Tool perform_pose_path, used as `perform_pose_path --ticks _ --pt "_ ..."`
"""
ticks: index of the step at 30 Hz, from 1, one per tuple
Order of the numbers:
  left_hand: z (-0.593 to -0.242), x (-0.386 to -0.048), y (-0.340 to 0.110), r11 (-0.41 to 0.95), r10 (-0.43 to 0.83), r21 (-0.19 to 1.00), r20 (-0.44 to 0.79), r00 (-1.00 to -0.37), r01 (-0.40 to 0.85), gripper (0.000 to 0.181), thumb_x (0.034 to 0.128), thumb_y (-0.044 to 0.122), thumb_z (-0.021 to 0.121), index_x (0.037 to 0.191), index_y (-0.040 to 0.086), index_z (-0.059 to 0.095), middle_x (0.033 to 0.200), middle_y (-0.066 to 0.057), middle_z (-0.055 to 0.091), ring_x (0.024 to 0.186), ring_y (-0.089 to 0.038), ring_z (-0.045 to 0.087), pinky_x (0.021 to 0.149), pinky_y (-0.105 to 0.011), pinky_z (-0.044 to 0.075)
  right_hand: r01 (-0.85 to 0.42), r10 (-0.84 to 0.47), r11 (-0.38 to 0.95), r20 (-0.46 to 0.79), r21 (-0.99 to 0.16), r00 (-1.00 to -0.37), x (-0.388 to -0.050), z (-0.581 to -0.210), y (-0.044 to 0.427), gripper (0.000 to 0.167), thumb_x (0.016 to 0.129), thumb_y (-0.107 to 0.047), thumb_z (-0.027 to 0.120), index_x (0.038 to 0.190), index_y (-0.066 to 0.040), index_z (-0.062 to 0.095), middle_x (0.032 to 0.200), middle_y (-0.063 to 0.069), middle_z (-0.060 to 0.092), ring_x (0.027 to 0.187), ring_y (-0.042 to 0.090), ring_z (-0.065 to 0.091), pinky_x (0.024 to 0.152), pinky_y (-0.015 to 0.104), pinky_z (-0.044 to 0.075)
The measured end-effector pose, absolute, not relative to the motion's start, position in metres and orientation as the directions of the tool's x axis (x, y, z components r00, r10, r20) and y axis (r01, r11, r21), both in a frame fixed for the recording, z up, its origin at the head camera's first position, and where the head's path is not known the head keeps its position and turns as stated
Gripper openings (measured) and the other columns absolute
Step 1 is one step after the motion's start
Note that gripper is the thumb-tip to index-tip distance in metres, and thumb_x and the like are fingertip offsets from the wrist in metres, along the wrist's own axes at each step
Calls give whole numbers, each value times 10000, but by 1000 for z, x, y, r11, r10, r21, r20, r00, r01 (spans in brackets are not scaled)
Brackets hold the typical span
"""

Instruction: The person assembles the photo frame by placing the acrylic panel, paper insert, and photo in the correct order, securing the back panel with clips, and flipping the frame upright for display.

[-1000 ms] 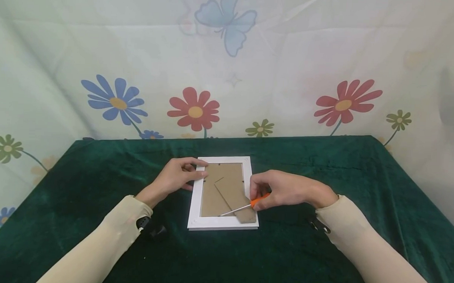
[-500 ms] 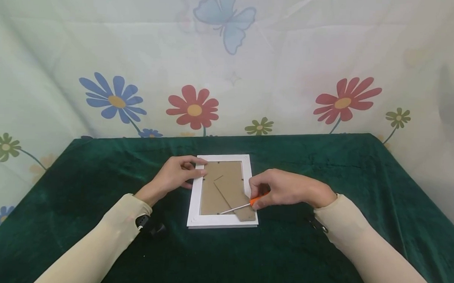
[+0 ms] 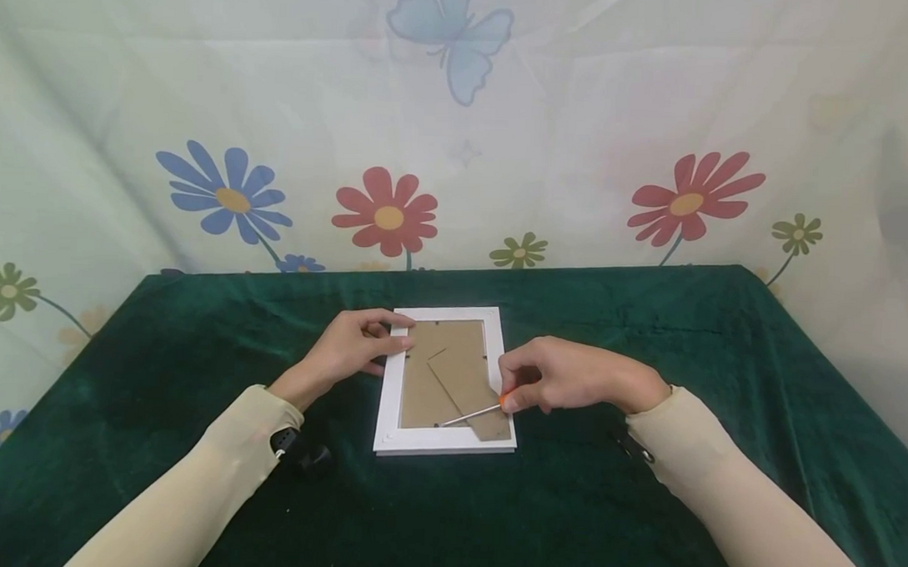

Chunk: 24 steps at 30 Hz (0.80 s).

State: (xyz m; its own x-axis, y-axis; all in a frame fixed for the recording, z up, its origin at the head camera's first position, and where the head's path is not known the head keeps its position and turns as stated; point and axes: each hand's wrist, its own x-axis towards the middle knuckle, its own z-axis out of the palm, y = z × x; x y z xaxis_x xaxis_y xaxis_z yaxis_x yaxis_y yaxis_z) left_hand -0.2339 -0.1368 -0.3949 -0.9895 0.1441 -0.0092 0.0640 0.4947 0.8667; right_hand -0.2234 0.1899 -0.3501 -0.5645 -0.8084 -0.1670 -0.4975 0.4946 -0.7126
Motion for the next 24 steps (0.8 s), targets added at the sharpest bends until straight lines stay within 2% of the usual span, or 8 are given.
perform_pose_path --ticks 11,19,24 --pt "-394 -233 -136 492 145 869 -16 -989 58 397 938 212 850 1323 169 757 984 -101 679 861 -253 730 731 -341 650 -474 -810 495 -190 -728 -555 -223 -348 189 92 1038 -204 719 987 -142 672 854 -2 631 670 187 601 611 290 549" --pt "-395 -234 -137 490 151 870 -19 -988 58 398 940 211 848 1325 169 755 984 -102 676 861 -251 732 736 -339 649 -425 -790 520 -227 -741 -569 -225 -352 190 104 1033 -218 727 1030 -140 659 862 17 652 677 193 607 544 264 505" --pt "-395 -234 -137 487 148 871 -14 -989 60 400 938 216 850 1325 173 756 992 -101 676 864 -253 733 735 -341 649 -430 -799 498 -206 -753 -566 -229 -355 191 99 1029 -208 727 1036 -140 656 896 32 653 712 225 617 568 273 516"
